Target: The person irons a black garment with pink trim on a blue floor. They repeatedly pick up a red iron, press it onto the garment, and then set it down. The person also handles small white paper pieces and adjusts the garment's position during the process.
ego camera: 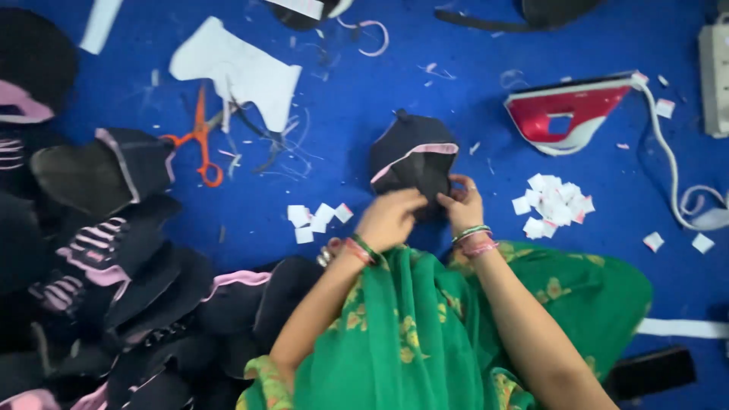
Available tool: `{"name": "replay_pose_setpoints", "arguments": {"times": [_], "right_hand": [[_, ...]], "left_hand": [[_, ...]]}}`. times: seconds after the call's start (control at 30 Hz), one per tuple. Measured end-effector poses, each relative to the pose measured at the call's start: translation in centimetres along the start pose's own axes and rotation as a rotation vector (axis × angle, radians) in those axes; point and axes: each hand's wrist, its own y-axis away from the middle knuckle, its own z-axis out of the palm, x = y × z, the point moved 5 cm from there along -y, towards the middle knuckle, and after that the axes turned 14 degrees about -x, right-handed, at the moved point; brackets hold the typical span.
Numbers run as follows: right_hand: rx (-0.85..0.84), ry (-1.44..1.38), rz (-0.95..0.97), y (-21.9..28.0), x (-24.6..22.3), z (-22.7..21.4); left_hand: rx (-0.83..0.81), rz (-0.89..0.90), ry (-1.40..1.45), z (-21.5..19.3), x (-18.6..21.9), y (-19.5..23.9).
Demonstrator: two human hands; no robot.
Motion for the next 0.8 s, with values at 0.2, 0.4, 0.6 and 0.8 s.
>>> {"name": "replay_pose_setpoints", "arguments": {"times": [0.2,0.4,0.6,0.8], "right_hand": [[-0.019,0.313,-0.098,0.4,-1.0,1.1],[-0.001,0.473,-0.018,2.6,-5.1,3.3],[0.039,1.031,-0.106,3.7,-7.7,3.1],[-0.131,1.449,-0.434,1.5,-11.2,8.2]], "left_hand": [[0.178,-0.199,0.078,-5.7,-2.8,-2.0],[0.100,-0.242,0.107,-6.3,-3.4,-4.6],[-0.022,-0.195,-0.180,-1.7,-5.1,-5.9],[0.073,-0.083,-0.041,-3.3,-5.4,-5.6]]}}
